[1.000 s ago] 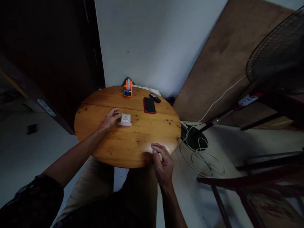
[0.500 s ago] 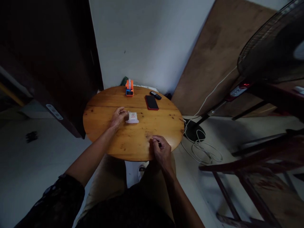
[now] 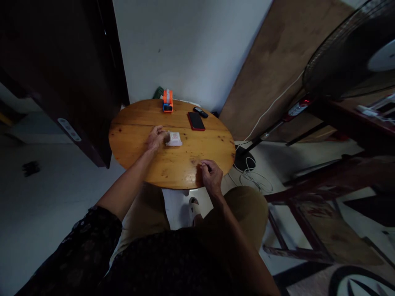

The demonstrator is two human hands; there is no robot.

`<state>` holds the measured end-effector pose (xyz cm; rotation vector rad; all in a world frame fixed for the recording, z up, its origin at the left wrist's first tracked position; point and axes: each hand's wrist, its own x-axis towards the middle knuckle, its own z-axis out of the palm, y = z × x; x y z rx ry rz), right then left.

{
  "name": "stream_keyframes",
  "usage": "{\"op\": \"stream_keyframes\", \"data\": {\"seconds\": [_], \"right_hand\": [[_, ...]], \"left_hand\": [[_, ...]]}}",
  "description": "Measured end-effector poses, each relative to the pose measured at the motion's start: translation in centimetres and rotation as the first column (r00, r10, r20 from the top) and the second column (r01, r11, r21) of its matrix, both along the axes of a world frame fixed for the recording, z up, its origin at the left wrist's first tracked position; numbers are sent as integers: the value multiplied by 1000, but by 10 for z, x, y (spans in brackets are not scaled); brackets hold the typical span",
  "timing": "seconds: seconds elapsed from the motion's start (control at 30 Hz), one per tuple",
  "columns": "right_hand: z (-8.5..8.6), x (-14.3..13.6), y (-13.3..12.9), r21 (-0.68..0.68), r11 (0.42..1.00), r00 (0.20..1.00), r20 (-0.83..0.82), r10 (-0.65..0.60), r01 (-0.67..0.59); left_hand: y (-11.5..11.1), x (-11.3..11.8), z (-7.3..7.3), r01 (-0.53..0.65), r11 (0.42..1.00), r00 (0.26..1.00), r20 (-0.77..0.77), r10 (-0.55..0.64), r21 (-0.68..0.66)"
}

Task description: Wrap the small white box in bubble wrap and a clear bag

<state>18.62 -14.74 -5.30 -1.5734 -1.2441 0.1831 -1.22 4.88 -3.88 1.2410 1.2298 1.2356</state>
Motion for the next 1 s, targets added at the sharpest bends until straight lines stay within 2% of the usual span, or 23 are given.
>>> {"op": "stream_keyframes", "data": {"seconds": [0.47,1.0], "right_hand": [[-4,-3,7,51,999,1000,16,15,-15],[3,-5,4,37,999,996,81,31,-34]], "left_hand": [[4,-9,-3,-12,1000,1000,25,11,22],[7,-7,-7,-17,999,999,40,16,36]]}}
